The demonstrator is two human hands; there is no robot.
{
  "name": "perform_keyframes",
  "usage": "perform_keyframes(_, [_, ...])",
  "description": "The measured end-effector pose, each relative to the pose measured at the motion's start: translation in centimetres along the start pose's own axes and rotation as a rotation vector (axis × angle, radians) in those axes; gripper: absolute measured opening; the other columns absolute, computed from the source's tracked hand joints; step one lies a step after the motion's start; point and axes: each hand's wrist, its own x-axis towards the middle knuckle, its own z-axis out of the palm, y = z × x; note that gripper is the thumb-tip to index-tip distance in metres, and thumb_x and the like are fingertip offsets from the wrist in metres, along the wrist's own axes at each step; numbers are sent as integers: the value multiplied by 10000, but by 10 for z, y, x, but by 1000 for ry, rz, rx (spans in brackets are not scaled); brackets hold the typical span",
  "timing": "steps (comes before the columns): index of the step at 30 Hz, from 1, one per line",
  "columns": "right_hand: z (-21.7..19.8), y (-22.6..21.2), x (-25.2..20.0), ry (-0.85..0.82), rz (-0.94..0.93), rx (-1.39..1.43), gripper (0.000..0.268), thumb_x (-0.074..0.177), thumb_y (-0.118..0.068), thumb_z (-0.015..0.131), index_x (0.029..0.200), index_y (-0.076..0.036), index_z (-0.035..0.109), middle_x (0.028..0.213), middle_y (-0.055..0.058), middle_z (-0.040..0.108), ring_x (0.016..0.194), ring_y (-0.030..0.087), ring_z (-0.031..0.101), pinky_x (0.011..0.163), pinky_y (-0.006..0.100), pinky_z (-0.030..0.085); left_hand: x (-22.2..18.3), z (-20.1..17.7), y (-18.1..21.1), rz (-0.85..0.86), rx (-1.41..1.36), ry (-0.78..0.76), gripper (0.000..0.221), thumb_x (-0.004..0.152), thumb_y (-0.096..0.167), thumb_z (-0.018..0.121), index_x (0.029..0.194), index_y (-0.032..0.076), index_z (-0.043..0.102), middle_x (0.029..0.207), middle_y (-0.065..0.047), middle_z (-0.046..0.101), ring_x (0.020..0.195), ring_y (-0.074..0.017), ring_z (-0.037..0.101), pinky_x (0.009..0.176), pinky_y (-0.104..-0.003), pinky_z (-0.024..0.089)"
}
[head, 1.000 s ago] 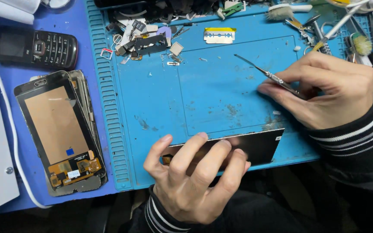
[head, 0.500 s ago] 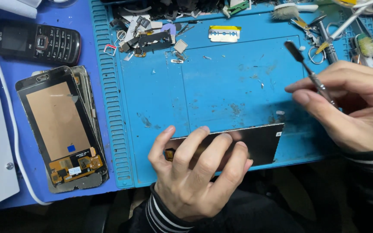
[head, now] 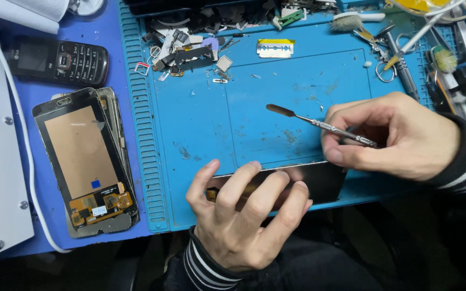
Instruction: Cleaning and scraping the edges of a mobile phone screen panel using a metal tool and cloth.
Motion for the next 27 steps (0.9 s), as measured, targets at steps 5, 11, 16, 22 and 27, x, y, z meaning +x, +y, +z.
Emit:
perform_keyframes(5, [2, -1, 3, 4, 11, -37, 103, 796, -69, 772, 720, -6, 803, 674, 26, 689, 530, 134, 500, 499, 269, 410, 0, 0, 0, 4, 14, 8, 222, 880, 177, 932, 1016, 250, 772, 1104, 52, 652, 1075, -181, 608, 1031, -540, 371])
perform_keyframes(11, [4, -8, -3, 117, -45, -22, 113, 850, -81, 753, 827, 2, 828, 769, 48, 748, 632, 137, 593, 620, 255, 489, 1, -1, -1, -2, 3, -6, 178, 887, 230, 901, 1014, 241, 776, 1119, 40, 654, 1072, -196, 610, 1033, -548, 374])
perform_keyframes(16, [14, -23, 2, 124, -116, -139, 98, 815, -92, 772, 860, -32, 834, 754, 12, 721, 549, 104, 531, 521, 216, 434, 0, -1, -1, 3, -4, -17, 163, 890, 253, 882, 1012, 235, 775, 1122, 31, 646, 1075, -207, 610, 1036, -560, 375])
perform_keyframes(22, [17, -19, 10, 21, -112, -59, 125, 836, -95, 755, 749, -21, 806, 700, 3, 694, 546, 103, 508, 502, 230, 414, 1, -2, -2, 14, -8, 8, 172, 894, 238, 894, 1018, 235, 775, 1111, 33, 659, 1065, -192, 618, 1040, -536, 367])
perform_keyframes(27, [15, -9, 11, -23, -25, 19, 145, 837, -91, 755, 725, -13, 805, 690, 15, 686, 554, 116, 488, 511, 254, 393, 0, -2, -2, 22, -3, 11, 228, 887, 192, 940, 1034, 240, 772, 1123, 43, 656, 1068, -184, 621, 1035, -529, 375])
